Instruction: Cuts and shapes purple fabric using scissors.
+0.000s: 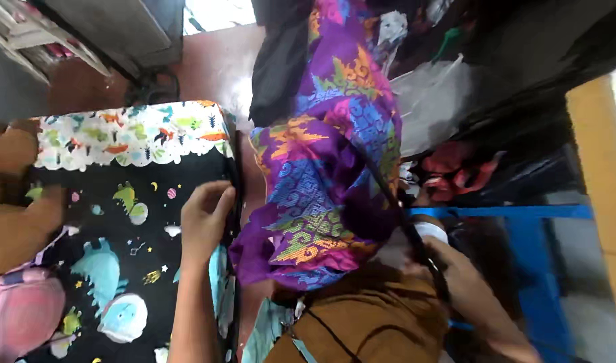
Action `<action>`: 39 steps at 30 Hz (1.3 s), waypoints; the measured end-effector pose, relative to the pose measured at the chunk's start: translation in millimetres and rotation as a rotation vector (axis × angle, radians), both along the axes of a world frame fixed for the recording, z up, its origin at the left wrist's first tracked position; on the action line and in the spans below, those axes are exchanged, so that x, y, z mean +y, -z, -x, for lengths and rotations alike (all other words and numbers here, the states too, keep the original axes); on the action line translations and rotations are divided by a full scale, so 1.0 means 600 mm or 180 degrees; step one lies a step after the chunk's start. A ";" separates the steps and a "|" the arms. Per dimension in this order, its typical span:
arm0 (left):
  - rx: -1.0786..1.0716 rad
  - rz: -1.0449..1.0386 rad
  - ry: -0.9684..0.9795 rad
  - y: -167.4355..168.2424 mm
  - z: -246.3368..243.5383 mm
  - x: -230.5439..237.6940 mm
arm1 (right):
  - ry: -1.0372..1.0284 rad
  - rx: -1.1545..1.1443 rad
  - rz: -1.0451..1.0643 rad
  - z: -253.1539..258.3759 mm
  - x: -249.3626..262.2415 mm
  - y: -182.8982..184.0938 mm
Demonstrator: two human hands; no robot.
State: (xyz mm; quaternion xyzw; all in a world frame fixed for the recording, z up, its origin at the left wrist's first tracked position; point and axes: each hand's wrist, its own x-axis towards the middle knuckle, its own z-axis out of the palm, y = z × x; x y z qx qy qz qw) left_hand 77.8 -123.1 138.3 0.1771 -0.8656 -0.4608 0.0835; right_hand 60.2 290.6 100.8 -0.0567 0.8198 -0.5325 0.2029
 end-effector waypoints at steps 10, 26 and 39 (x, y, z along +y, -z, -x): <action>-0.1350 -0.0905 0.0535 0.148 0.194 0.069 | 0.1009 0.0449 -0.1231 0.202 -0.167 0.045; 0.0847 -0.3058 -0.0076 -0.039 0.124 0.027 | 0.0497 0.0995 -0.1073 0.248 -0.164 0.022; 0.0749 -0.2157 -0.1057 -0.141 0.143 0.054 | 0.1138 0.1478 -0.0974 0.519 -0.118 -0.194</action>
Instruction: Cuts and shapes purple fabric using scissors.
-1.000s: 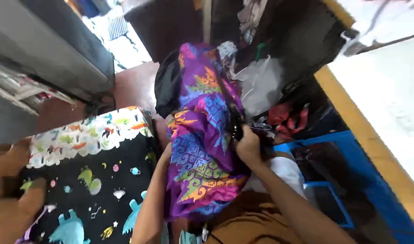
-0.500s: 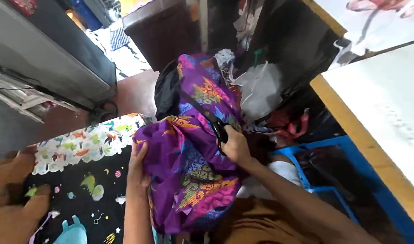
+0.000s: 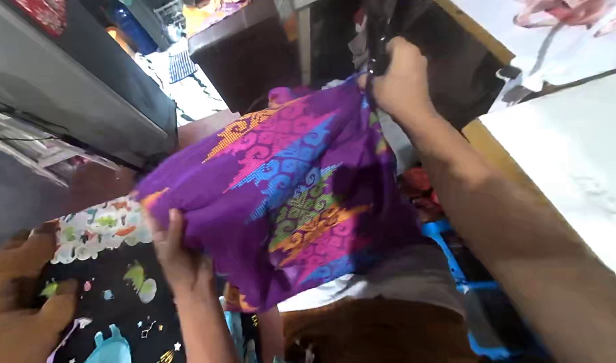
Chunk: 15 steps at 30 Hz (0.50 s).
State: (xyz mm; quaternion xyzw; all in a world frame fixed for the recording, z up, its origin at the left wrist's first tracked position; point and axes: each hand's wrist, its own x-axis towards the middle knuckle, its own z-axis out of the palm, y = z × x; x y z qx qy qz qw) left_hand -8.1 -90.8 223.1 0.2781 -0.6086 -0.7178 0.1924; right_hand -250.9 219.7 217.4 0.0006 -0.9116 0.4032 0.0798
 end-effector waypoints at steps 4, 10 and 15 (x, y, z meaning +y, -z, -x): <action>-0.0670 -0.1279 -0.0047 0.189 0.003 -0.009 | -0.0073 -0.0607 0.0537 0.017 0.000 0.089; -0.1725 -0.0990 0.0857 0.226 -0.107 0.010 | -0.0653 -0.0966 0.1184 -0.275 0.056 0.139; -0.1454 -0.1333 0.0444 0.208 -0.112 0.016 | -0.0992 -0.2115 0.1747 -0.481 0.076 0.163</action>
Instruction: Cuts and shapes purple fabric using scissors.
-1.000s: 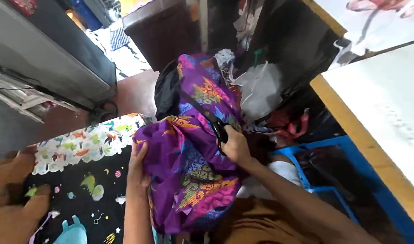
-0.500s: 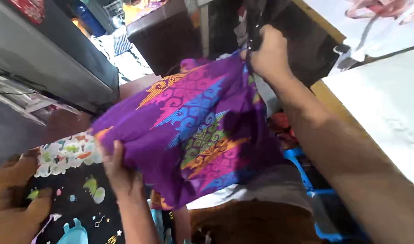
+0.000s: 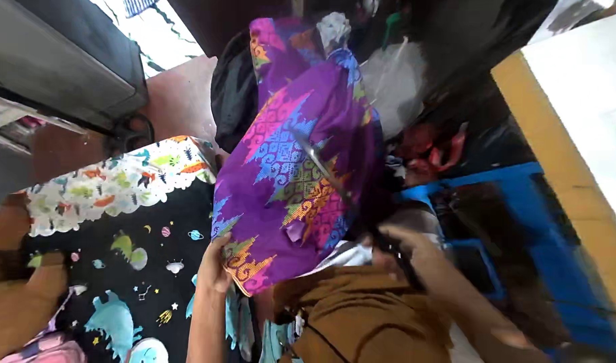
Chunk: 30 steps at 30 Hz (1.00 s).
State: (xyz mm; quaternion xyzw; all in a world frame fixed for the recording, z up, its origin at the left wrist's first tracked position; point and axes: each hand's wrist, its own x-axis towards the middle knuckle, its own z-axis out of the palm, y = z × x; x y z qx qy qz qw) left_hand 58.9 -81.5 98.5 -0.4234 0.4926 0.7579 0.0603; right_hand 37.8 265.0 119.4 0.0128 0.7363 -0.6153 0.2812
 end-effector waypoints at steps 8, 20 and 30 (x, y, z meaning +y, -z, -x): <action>0.0071 -0.0397 -0.0662 0.053 0.085 0.020 | -0.0397 -0.1704 0.1188 -0.132 -0.022 -0.019; 0.0060 0.0605 0.0555 0.005 0.077 0.038 | -0.0992 -0.2038 0.0639 -0.125 -0.040 -0.020; 0.0197 0.0736 0.0621 -0.005 0.069 0.046 | -0.0844 -0.1677 0.0288 -0.130 -0.055 -0.017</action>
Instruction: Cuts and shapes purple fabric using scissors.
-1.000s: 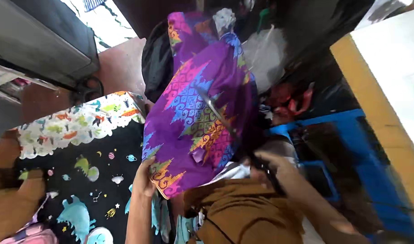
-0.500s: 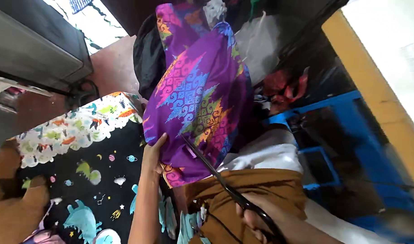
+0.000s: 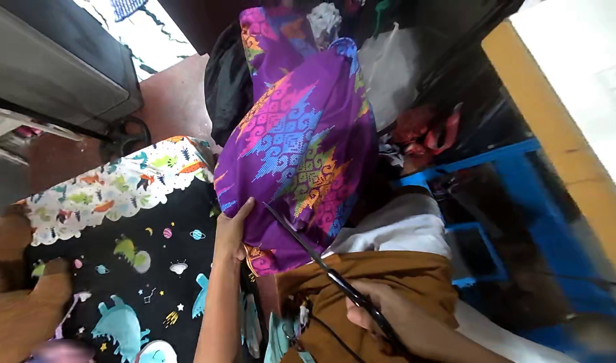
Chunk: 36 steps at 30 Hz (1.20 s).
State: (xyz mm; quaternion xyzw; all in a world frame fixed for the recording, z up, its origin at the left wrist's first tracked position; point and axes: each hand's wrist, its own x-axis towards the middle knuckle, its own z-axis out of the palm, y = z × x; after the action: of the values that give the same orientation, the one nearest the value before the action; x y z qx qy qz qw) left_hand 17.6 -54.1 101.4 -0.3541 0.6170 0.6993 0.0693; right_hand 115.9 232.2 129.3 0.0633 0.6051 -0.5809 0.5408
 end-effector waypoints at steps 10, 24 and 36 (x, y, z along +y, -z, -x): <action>-0.0051 -0.0055 -0.0026 -0.003 -0.002 0.006 | 0.0080 0.0174 -0.0059 -0.007 0.008 -0.001; 0.0540 -0.1275 -0.0487 0.012 -0.022 0.147 | 0.0566 0.0407 -0.0422 -0.055 0.065 -0.039; 0.0462 -0.1405 -0.0296 0.017 -0.019 0.230 | 0.0720 0.0763 -0.1033 -0.068 0.065 -0.040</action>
State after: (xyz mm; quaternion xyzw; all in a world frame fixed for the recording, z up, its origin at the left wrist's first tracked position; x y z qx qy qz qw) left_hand 29.3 84.0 91.2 -0.3072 0.4356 0.8434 0.0682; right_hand 156.6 271.1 153.1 0.1474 0.7395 -0.5363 0.3793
